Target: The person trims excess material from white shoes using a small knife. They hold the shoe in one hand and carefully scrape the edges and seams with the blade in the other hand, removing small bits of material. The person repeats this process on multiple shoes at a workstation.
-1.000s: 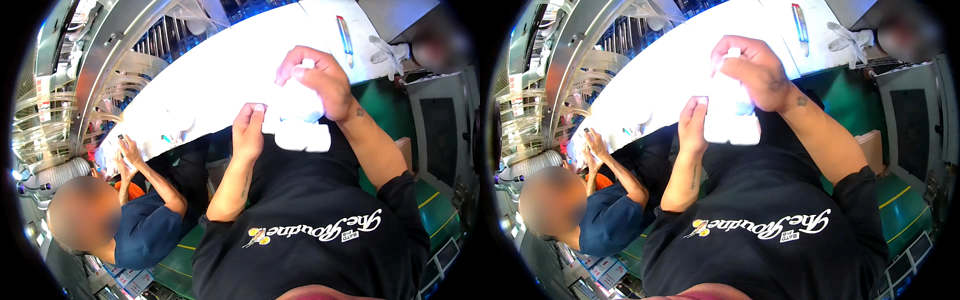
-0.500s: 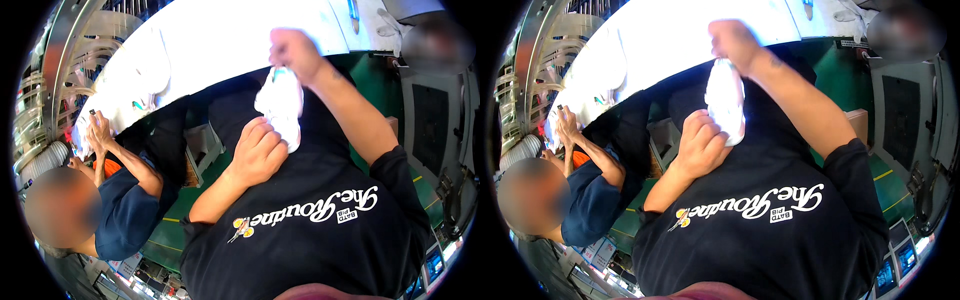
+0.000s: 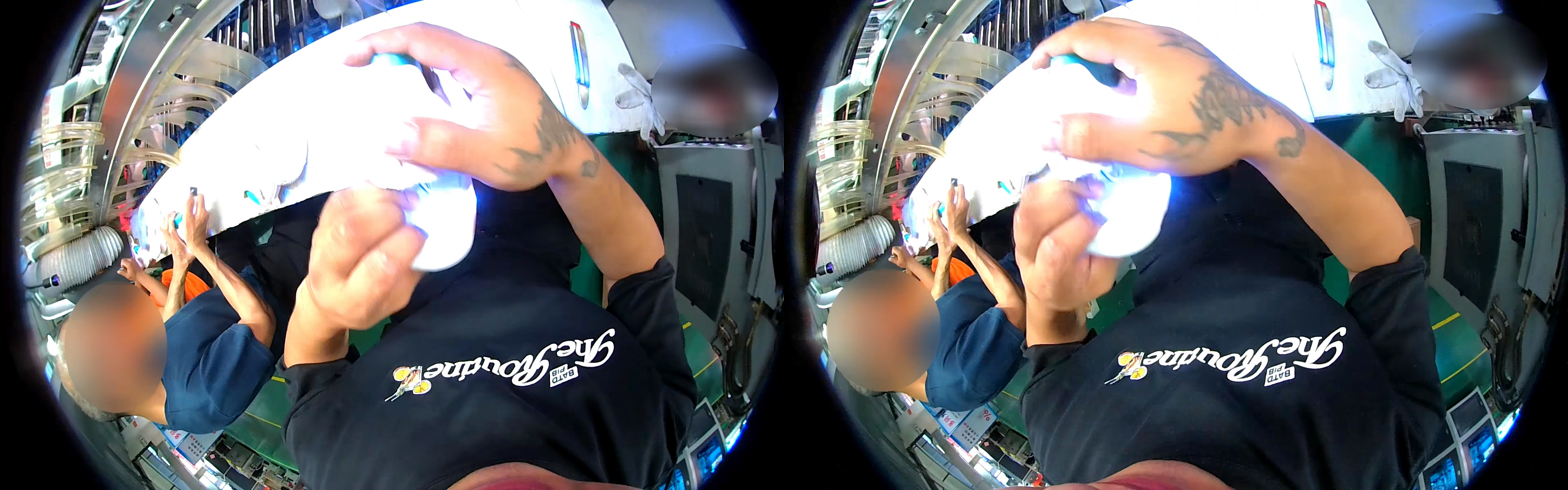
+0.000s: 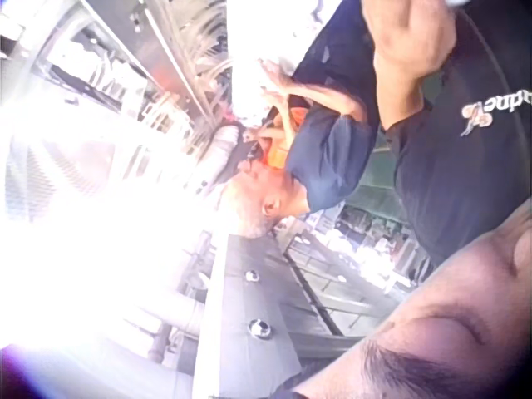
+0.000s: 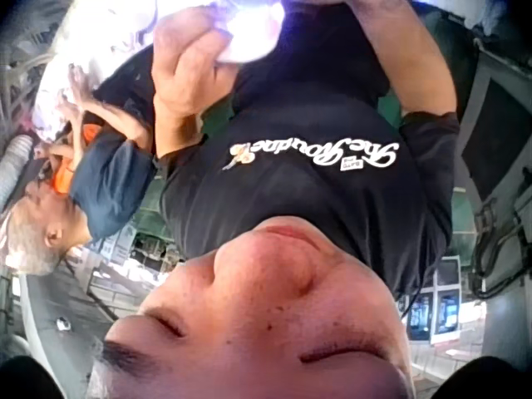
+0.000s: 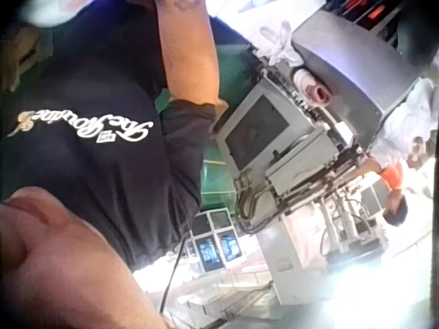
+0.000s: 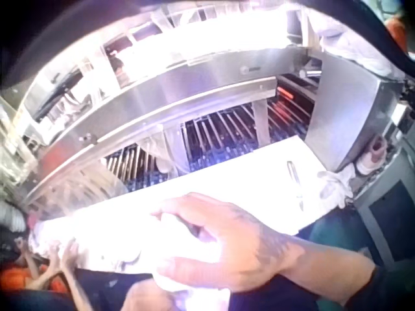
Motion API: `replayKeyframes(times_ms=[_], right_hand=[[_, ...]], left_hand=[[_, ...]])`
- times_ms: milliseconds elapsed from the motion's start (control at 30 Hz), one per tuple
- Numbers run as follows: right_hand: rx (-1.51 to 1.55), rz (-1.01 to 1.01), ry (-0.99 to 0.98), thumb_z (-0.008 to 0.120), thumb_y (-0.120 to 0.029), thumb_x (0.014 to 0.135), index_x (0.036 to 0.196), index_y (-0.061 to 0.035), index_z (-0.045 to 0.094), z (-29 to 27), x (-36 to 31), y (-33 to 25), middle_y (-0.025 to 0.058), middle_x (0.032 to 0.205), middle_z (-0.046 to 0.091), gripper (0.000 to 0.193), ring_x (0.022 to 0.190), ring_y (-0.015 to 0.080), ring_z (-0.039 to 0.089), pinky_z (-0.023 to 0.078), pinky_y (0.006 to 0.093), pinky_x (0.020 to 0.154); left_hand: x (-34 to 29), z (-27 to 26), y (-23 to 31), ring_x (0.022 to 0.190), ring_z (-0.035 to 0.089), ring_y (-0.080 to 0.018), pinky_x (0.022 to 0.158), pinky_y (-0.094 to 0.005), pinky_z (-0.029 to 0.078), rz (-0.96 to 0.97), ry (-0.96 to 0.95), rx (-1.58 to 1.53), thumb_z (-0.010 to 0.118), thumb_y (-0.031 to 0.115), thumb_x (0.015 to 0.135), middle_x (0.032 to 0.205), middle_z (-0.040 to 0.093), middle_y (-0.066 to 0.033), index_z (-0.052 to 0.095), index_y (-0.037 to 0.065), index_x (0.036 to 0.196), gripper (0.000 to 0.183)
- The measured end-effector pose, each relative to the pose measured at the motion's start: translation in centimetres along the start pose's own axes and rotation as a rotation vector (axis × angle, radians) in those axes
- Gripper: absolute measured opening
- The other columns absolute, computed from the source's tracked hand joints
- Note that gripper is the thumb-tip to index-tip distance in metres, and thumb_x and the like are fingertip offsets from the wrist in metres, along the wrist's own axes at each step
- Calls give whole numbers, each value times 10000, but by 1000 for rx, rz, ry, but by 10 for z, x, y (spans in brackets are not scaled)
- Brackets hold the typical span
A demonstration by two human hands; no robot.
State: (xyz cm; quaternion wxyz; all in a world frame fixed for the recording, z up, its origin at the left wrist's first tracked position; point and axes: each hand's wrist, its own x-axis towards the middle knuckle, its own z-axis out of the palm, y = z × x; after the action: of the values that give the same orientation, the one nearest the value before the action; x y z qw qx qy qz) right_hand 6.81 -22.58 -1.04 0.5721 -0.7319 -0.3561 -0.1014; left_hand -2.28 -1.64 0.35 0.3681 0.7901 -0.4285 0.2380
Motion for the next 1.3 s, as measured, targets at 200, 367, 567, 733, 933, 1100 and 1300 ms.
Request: replayKeyframes(times_ms=[200, 367, 567, 733, 933, 1100, 1300], right_hand=[[-64, 125, -5, 594, -398, 1024, 1144, -95, 641, 22, 10, 65, 99, 1035, 658, 329, 895, 191, 641, 516, 333, 792], [378, 315, -101, 606, -351, 1045, 1174, -43, 631, -2, 25, 93, 130, 1030, 665, 335, 961, 270, 644, 516, 384, 909], [148, 222, -37, 523, -391, 1092, 1081, -114, 649, 6, 25, 92, 39, 932, 618, 305, 865, 144, 596, 469, 317, 828], [160, 196, -28, 545, -378, 1084, 1068, -102, 656, 9, 23, 90, 46, 930, 613, 298, 880, 161, 591, 468, 318, 827], [203, 198, -2, 587, -383, 1073, 1083, -88, 681, 12, 22, 84, 47, 912, 633, 309, 843, 153, 605, 478, 313, 784], [160, 279, 6, 607, -402, 1066, 1106, -86, 695, 12, 21, 79, 51, 902, 656, 331, 806, 162, 618, 493, 323, 745], [157, 214, 40, 600, -431, 1057, 1113, -86, 695, 16, 20, 83, 71, 888, 666, 363, 822, 182, 628, 501, 346, 758]], left_hand=[[-15, 24, -36, 952, 622, -362, 863, -465, 524, -210, -38, 77, 769, -72, 574, 975, 620, -117, 650, 30, 926, 385], [-38, 63, -41, 1000, 604, -319, 969, -518, 483, -52, -14, 279, 809, -35, 692, 990, 594, -102, 591, 70, 874, 303], [-22, 46, -25, 1053, 630, -341, 950, -488, 477, -126, -185, 455, 823, 7, 679, 1202, 682, -159, 574, 59, 850, 306], [-17, 38, -22, 1067, 634, -345, 943, -477, 467, -169, -213, 518, 744, 76, 752, 1333, 679, -194, 545, 85, 853, 224], [-20, 42, -20, 1103, 641, -367, 927, -478, 495, -156, -179, 560, 743, 38, 745, 1335, 682, -223, 541, 53, 831, 220], [-22, 43, -18, 1151, 642, -378, 926, -473, 499, -182, -105, 543, 785, 14, 695, 1341, 694, -233, 539, 38, 792, 266], [-15, 44, -15, 1170, 644, -370, 941, -472, 480, -194, -189, 574, 811, 43, 716, 1337, 719, -194, 534, 43, 802, 290]])
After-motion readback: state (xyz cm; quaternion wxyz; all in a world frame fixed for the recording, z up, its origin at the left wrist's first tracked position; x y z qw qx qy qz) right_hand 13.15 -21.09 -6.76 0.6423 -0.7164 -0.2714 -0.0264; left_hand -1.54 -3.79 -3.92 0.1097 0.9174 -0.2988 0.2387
